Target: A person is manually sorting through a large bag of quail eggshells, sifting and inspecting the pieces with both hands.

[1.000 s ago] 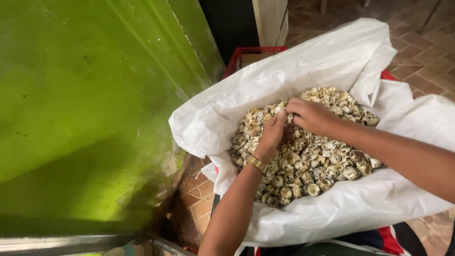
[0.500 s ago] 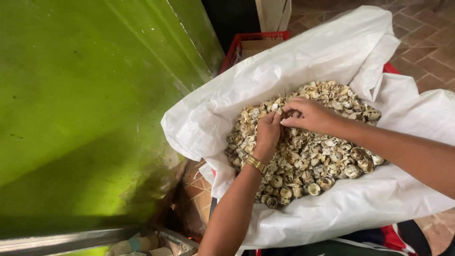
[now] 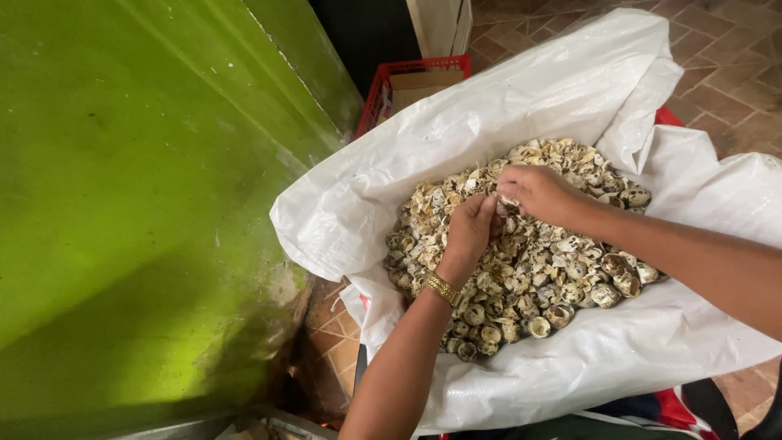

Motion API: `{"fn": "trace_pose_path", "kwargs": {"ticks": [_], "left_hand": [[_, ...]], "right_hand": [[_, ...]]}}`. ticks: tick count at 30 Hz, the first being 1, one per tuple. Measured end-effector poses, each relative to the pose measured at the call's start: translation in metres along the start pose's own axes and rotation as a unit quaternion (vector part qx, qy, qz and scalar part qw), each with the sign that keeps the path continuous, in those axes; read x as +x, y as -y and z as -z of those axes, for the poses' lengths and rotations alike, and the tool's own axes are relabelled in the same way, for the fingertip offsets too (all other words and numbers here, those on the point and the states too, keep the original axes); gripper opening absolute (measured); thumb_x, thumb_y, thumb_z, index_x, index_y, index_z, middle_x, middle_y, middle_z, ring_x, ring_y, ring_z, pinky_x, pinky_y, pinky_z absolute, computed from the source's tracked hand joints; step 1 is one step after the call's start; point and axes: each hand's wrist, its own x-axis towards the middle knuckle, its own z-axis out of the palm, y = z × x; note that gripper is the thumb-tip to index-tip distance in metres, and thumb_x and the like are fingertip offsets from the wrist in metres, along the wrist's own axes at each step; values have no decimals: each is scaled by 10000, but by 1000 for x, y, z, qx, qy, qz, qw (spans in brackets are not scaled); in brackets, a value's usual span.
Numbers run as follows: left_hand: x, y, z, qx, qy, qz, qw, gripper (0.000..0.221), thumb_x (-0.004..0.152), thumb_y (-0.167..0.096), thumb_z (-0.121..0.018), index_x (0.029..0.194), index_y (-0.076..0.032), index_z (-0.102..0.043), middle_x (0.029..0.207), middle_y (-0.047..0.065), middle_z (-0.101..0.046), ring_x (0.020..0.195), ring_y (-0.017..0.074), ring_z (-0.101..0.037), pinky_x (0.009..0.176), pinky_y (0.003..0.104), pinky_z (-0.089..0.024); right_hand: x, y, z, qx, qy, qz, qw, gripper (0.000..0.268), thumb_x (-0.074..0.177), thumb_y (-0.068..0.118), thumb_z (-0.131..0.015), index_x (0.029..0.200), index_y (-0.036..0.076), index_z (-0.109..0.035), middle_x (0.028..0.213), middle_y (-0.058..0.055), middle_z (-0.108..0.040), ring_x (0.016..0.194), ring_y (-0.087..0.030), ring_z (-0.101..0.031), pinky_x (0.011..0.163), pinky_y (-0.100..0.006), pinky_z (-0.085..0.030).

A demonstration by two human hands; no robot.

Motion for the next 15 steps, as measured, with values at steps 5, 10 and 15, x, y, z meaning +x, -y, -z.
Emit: {"fn": "trace_pose_path", "kwargs": {"ticks": [5,10,15], "left_hand": [[-21,-46,14,49,-33,-49,997,216,1003,-202,-754,939,4,-762,694,117,-684,609,154,-629,549,283,-511],[-20,-76,34,43,-99,-82,991,240,912,-259,-849,916,-38,-754,672,54,-688,616,94,-627,560,216,-492],[-12,-68,40,92,-127,-110,981,291,988,-316,-780,881,-49,-735,643,49,-616,626,102,-532,572,285,-433]], "right_hand": [[-13,44,21,27,-59,50,997,135,998,50,-576,1076,16,-681,935,-160,-631,774,-246,-658,665,-388,-560],[-3,31,21,-15,-90,133,987,123,949,31,-640,1056,40,-698,959,-146,-624,901,-297,-637,770,-426,-525],[-14,72,13,-108,7,178,978,209,961,15,-558,1070,82,-722,1001,-72,-645,1028,-219,-607,903,-365,-511]]}}
